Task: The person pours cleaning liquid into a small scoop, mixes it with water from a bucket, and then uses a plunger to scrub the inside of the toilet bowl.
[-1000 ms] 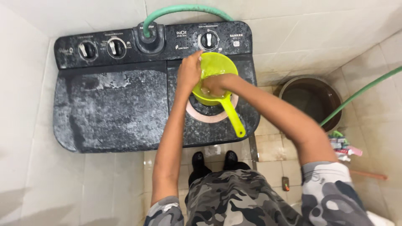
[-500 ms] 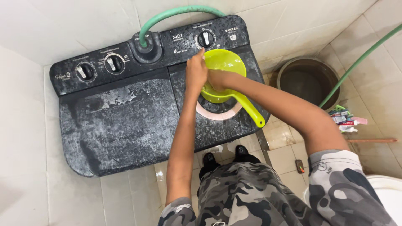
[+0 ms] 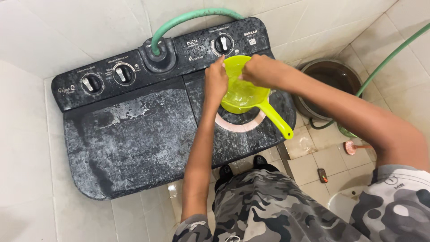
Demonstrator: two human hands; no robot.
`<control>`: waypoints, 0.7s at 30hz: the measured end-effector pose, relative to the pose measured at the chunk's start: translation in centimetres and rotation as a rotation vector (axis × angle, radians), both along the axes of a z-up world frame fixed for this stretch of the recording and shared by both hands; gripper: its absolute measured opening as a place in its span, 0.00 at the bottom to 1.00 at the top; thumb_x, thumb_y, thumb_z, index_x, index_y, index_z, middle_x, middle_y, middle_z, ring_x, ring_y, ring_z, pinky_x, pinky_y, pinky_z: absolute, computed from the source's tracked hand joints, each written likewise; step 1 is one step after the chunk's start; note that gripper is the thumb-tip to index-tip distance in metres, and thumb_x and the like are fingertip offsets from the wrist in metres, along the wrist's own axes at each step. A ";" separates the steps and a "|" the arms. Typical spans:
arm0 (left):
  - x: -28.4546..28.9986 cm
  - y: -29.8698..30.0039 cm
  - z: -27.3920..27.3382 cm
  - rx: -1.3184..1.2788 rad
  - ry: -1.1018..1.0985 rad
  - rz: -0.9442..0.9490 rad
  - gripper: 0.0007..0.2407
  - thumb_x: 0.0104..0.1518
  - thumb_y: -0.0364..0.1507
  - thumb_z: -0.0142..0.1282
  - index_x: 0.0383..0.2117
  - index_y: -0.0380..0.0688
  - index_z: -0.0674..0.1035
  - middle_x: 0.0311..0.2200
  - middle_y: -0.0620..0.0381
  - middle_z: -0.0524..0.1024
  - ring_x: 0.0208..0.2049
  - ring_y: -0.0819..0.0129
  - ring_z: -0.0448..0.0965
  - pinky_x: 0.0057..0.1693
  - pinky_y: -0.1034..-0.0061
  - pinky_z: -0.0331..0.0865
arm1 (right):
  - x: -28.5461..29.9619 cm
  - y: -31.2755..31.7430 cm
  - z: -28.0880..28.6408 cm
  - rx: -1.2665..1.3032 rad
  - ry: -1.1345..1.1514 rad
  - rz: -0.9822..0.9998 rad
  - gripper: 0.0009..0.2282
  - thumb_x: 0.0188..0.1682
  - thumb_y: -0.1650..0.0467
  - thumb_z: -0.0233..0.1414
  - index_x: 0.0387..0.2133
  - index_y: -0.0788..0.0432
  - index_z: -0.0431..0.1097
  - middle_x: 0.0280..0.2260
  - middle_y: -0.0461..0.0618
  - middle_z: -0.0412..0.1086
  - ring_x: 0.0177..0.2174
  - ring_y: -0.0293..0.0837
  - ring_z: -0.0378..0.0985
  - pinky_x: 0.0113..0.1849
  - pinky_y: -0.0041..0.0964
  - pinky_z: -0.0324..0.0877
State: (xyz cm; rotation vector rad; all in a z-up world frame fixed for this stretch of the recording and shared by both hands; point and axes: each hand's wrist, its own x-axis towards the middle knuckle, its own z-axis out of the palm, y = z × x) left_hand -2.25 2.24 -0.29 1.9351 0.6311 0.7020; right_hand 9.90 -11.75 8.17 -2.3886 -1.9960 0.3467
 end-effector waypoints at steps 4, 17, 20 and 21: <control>-0.9 -1.1 2.0 0.373 -0.225 0.044 0.14 0.58 0.18 0.49 0.50 0.35 0.79 0.42 0.38 0.80 0.45 0.43 0.82 0.50 0.58 0.73 | 0.4 -0.9 2.9 0.346 0.168 0.087 0.07 0.45 0.71 0.57 0.28 0.65 0.75 0.25 0.63 0.75 0.28 0.63 0.79 0.34 0.53 0.74; 0.2 -2.4 0.8 0.492 0.557 -0.398 0.07 0.50 0.25 0.59 0.35 0.40 0.80 0.38 0.40 0.80 0.43 0.44 0.81 0.50 0.55 0.73 | 2.0 -0.8 -4.1 0.006 0.166 0.149 0.04 0.44 0.75 0.55 0.28 0.63 0.78 0.27 0.62 0.76 0.30 0.60 0.80 0.33 0.50 0.73; 3.0 -1.0 -3.0 0.515 0.576 -0.454 0.07 0.51 0.22 0.56 0.35 0.40 0.81 0.40 0.39 0.79 0.45 0.43 0.79 0.49 0.53 0.73 | 1.8 -3.1 1.2 0.192 0.325 -0.005 0.06 0.41 0.70 0.59 0.26 0.62 0.78 0.25 0.58 0.77 0.27 0.53 0.83 0.32 0.45 0.76; 3.9 -0.8 -4.5 0.512 0.576 -0.455 0.07 0.51 0.22 0.56 0.35 0.40 0.81 0.40 0.39 0.79 0.45 0.43 0.79 0.49 0.53 0.73 | 1.7 -3.8 2.5 0.229 0.320 -0.070 0.07 0.47 0.69 0.58 0.28 0.63 0.77 0.24 0.57 0.77 0.25 0.53 0.82 0.32 0.45 0.75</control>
